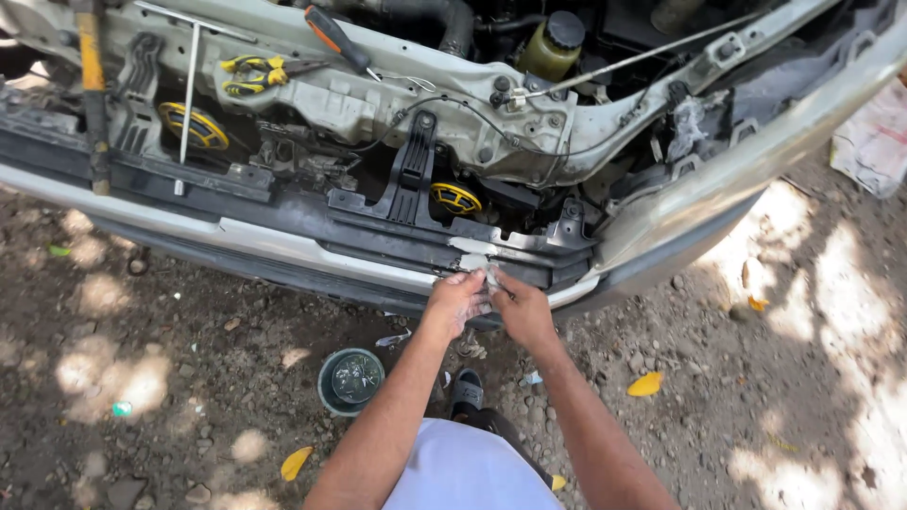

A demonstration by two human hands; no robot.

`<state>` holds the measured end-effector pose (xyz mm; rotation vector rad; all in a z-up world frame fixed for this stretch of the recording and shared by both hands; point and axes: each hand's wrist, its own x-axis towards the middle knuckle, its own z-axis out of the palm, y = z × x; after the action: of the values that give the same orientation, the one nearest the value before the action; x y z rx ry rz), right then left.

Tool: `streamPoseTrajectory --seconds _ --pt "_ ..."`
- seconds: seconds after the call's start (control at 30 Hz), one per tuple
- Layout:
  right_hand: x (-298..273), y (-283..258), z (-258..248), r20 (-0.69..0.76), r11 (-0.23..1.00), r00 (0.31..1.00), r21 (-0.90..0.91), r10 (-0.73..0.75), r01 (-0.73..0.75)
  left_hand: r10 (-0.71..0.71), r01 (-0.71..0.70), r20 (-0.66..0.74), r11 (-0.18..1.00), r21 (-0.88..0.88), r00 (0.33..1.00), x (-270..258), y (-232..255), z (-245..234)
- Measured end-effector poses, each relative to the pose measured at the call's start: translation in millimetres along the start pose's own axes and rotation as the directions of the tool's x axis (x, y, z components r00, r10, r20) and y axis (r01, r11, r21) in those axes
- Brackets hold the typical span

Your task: The person applies a white paste-like substance to the front bumper area of a car with the hood open. They use their hands to spread and smooth the material over the surface, repeatedly dipping their fingers into a small container to gather more paste.

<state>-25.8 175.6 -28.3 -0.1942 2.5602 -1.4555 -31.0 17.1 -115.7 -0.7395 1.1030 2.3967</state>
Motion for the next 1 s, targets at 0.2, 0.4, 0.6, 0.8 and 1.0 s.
streamPoseTrajectory --seconds 0.2,0.4,0.6,0.8,1.0 --pt "-7.0 0.1 3.1 -0.029 0.982 0.996 0.173 0.082 -0.076 0.117 -0.118 -0.097 0.993 -0.003 0.988 -1.9 -8.1 17.9" --pt "-2.6 11.7 -22.4 0.073 0.981 0.993 -0.165 -0.093 0.104 0.126 -0.131 -0.049 0.983 -0.126 0.991 4.3 -19.9 14.5" --pt "-4.3 -7.1 -34.8 0.224 0.821 0.933 -0.447 -0.283 0.356 0.021 -0.033 -0.06 0.979 -0.201 0.998 -45.3 3.9 45.6" --pt "-2.2 -38.9 -47.8 0.423 0.898 0.905 -0.376 -0.051 0.226 0.053 -0.053 -0.007 0.985 -0.161 0.999 -28.4 -13.3 30.2" --pt "-7.0 -71.2 -56.1 0.356 0.869 0.919 -0.494 0.171 0.03 0.018 -0.019 -0.015 0.996 -0.084 1.0 -14.4 -12.1 14.5"
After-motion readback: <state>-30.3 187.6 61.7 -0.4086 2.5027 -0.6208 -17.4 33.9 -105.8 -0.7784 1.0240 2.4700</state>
